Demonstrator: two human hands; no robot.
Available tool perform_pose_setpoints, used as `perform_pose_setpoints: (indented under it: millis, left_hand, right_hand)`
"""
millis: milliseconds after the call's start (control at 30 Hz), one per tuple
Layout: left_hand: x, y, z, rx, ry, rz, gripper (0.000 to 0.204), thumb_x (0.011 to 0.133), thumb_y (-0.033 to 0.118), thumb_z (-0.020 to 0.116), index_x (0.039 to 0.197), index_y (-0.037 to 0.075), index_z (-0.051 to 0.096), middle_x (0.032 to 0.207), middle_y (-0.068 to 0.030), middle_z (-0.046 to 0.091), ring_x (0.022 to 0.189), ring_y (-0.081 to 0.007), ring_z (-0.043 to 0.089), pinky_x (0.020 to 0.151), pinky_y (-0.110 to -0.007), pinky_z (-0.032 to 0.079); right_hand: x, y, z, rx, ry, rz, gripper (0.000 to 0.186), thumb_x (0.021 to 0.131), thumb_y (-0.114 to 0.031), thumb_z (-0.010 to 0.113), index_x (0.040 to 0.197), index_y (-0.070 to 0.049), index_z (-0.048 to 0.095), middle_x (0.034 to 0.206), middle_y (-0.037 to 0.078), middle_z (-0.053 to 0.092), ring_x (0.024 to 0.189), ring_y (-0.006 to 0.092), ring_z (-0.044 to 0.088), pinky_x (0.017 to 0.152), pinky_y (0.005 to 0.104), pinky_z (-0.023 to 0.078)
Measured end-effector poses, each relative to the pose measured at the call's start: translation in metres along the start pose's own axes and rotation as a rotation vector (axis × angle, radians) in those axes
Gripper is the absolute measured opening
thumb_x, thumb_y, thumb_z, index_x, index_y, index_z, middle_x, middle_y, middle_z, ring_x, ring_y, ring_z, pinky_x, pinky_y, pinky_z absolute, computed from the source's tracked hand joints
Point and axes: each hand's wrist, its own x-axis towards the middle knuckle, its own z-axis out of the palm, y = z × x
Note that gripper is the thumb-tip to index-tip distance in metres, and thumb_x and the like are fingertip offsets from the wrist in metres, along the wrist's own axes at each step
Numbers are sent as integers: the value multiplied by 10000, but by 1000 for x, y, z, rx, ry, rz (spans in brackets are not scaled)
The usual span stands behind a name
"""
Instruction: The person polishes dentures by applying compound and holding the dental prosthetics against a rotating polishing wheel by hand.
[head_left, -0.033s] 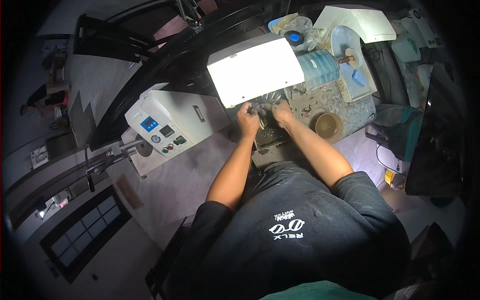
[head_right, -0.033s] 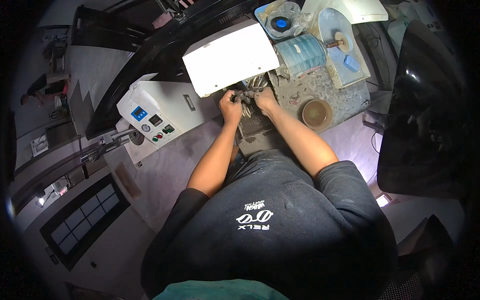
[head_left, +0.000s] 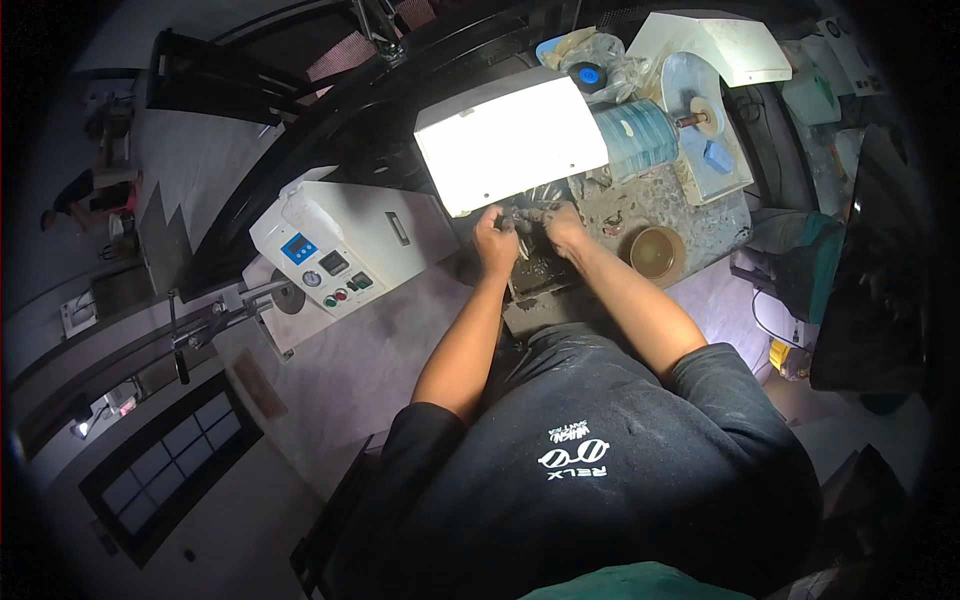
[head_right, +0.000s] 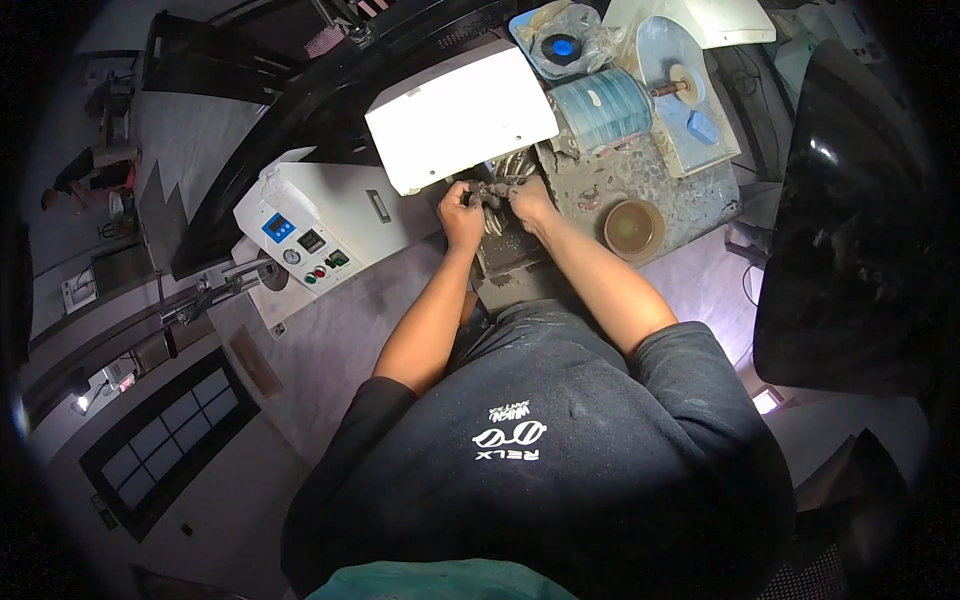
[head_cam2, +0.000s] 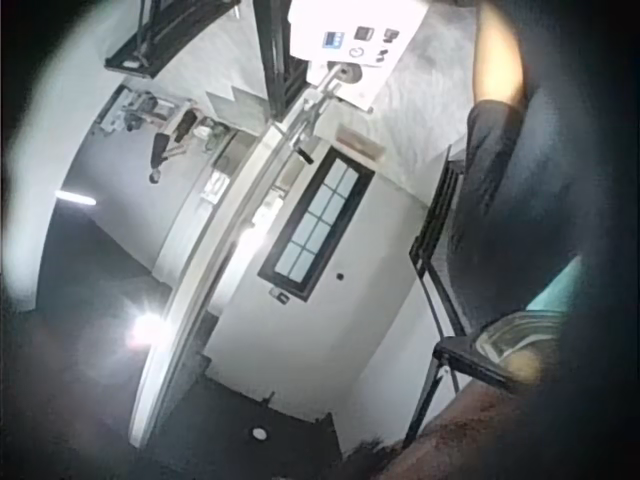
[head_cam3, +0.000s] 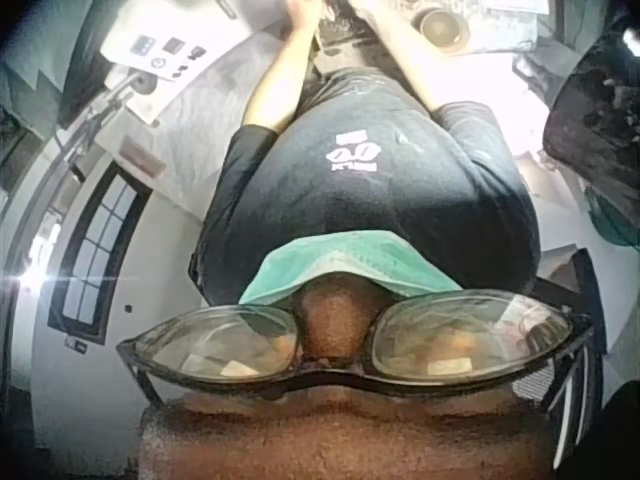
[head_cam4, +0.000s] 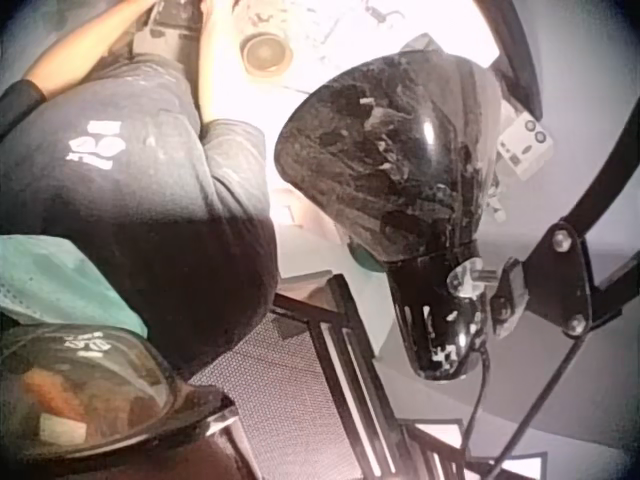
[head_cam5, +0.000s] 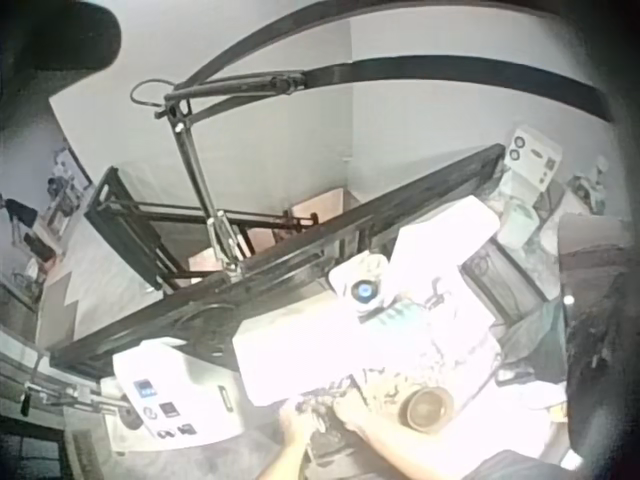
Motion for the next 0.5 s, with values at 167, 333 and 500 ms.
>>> perform_pose_setpoints:
  millis: [167, 333, 500]
  left_hand:
    - [-1, 12, 6, -54, 34, 71, 121, 669, -85, 555, 764, -11, 557, 606, -119, 516, 552, -149, 470, 564, -290, 412]
    - [10, 4, 14, 67, -77, -123, 108, 652, -69, 572, 745, -15, 561, 595, -135, 533, 562, -164, 501, 582, -305, 422]
    - [8, 2, 11, 23, -57, -49, 103, 650, -69, 561, 744, -27, 550, 573, -100, 495, 578, -105, 463, 567, -282, 407]
  right_hand:
    - [21, 31, 1, 329, -43, -158, 153, 814, -34, 563, 888, 58, 660, 731, 92, 631, 496, 130, 467, 407, 289, 339]
    - [15, 14, -6, 139, 15, 12, 254, 856, -57, 444, 947, 71, 644, 743, 104, 627, 483, 136, 447, 389, 292, 316]
    - [-20, -13, -7, 224, 59, -29, 206, 800, -102, 595, 881, 83, 635, 730, 114, 614, 518, 157, 463, 444, 312, 375]
